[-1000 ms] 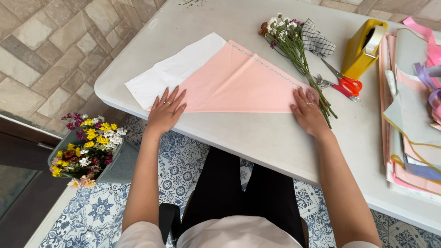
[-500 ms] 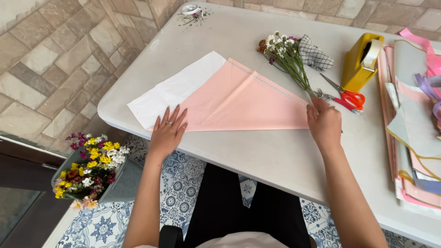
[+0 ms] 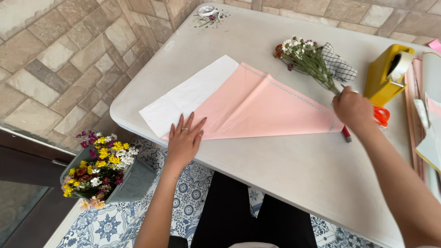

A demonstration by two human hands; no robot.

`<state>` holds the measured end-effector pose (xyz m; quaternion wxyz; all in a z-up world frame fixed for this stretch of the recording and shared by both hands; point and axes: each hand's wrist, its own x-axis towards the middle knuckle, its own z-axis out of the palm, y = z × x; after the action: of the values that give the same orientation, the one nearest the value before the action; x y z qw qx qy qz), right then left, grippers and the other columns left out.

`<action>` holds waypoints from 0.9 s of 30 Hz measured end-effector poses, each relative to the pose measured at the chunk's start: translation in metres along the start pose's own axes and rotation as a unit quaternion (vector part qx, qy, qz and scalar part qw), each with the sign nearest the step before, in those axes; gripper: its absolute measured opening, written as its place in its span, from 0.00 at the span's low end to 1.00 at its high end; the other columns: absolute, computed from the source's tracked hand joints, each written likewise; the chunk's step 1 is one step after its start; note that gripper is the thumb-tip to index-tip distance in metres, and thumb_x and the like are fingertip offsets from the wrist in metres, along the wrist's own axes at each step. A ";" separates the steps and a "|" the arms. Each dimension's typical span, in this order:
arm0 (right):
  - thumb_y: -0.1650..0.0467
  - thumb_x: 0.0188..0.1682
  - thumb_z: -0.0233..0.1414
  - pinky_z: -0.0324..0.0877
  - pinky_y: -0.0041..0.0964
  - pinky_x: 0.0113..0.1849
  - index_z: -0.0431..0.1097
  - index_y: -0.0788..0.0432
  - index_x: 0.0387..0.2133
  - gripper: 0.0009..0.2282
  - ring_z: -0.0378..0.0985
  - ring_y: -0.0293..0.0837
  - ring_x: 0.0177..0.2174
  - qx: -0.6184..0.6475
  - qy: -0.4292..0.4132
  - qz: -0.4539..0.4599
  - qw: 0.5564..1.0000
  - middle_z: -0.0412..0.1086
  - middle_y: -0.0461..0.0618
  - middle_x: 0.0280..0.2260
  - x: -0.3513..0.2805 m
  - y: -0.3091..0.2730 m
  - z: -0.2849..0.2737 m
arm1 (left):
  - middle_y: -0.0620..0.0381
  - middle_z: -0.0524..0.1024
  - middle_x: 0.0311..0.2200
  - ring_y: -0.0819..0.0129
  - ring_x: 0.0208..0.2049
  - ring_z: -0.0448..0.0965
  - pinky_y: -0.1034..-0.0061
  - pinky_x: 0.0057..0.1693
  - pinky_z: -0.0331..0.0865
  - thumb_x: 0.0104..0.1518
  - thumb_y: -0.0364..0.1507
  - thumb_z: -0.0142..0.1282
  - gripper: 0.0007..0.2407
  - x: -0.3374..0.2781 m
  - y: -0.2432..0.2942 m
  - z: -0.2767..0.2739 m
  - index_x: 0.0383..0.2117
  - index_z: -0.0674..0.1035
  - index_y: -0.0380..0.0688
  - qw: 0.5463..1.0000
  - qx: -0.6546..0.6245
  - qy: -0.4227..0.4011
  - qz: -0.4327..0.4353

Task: The person prepares wrapping paper and then wraps a small bouquet of flowers by hand, folding and securing the paper.

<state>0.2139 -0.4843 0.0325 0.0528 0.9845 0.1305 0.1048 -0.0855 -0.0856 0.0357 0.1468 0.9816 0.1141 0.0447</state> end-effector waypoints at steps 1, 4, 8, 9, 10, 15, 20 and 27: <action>0.63 0.57 0.38 0.67 0.62 0.26 0.60 0.68 0.37 0.15 0.74 0.73 0.29 0.105 -0.057 0.030 0.992 0.71 0.71 0.31 0.000 -0.001 -0.026 | 0.58 0.47 0.67 0.50 0.68 0.36 0.49 0.67 0.35 0.63 0.40 0.26 0.20 0.002 0.001 0.002 0.63 0.59 0.68 1.000 0.000 0.007 -0.003; 0.65 0.58 0.47 0.62 0.54 0.23 0.61 0.66 0.36 0.13 0.70 0.65 0.24 0.146 0.065 -0.034 0.987 0.68 0.61 0.21 -0.009 0.000 -0.055 | 0.52 0.51 0.66 0.43 0.67 0.42 0.45 0.66 0.38 0.63 0.39 0.30 0.20 0.001 0.012 0.005 0.62 0.63 0.64 0.999 -0.012 0.046 -0.001; 0.63 0.57 0.48 0.61 0.60 0.35 0.60 0.65 0.42 0.14 0.68 0.74 0.36 0.325 0.053 -0.021 0.944 0.70 0.68 0.36 -0.037 -0.066 -0.095 | 0.48 0.62 0.61 0.41 0.62 0.56 0.46 0.61 0.51 0.63 0.40 0.37 0.18 0.009 0.026 0.032 0.59 0.69 0.63 0.986 0.035 0.164 0.009; 0.65 0.56 0.46 0.63 0.62 0.37 0.58 0.64 0.46 0.14 0.71 0.72 0.37 0.370 0.027 -0.034 0.928 0.71 0.69 0.36 -0.045 -0.085 -0.098 | 0.47 0.61 0.61 0.40 0.62 0.55 0.45 0.62 0.49 0.63 0.40 0.38 0.18 0.010 0.031 0.032 0.59 0.69 0.63 0.990 0.030 0.140 -0.012; 0.66 0.56 0.45 0.66 0.64 0.39 0.57 0.63 0.50 0.15 0.74 0.70 0.38 0.416 0.001 -0.049 0.908 0.71 0.69 0.36 -0.051 -0.104 -0.101 | 0.45 0.61 0.61 0.40 0.62 0.55 0.44 0.63 0.48 0.63 0.40 0.40 0.18 0.012 0.036 0.032 0.59 0.69 0.63 0.992 0.027 0.118 -0.033; 0.74 0.52 0.43 0.68 0.63 0.37 0.53 0.64 0.51 0.14 0.74 0.71 0.35 0.461 -0.017 -0.100 0.882 0.70 0.71 0.30 -0.067 -0.178 -0.066 | 0.48 0.61 0.60 0.43 0.61 0.57 0.47 0.62 0.48 0.61 0.41 0.41 0.18 0.014 0.033 0.046 0.58 0.69 0.65 0.985 0.041 0.166 -0.026; 0.74 0.49 0.42 0.73 0.64 0.39 0.53 0.62 0.51 0.16 0.71 0.76 0.41 0.355 -0.104 -0.119 0.921 0.62 0.69 0.44 -0.070 -0.216 -0.030 | 0.50 0.60 0.61 0.45 0.62 0.55 0.48 0.64 0.44 0.62 0.41 0.40 0.18 0.010 0.036 0.041 0.58 0.68 0.68 0.986 0.006 0.166 -0.032; 0.75 0.52 0.38 0.74 0.61 0.37 0.51 0.70 0.49 0.13 0.74 0.74 0.36 0.300 -0.130 -0.141 0.935 0.63 0.76 0.41 -0.066 -0.231 -0.044 | 0.51 0.58 0.62 0.46 0.64 0.50 0.49 0.65 0.39 0.62 0.42 0.39 0.18 0.005 0.040 0.034 0.60 0.67 0.66 0.989 -0.016 0.144 -0.033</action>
<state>0.0854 -0.2772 0.0325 -0.2142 0.9310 0.2855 -0.0763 -0.0679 -0.1314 0.0157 0.1454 0.9581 0.1655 0.1828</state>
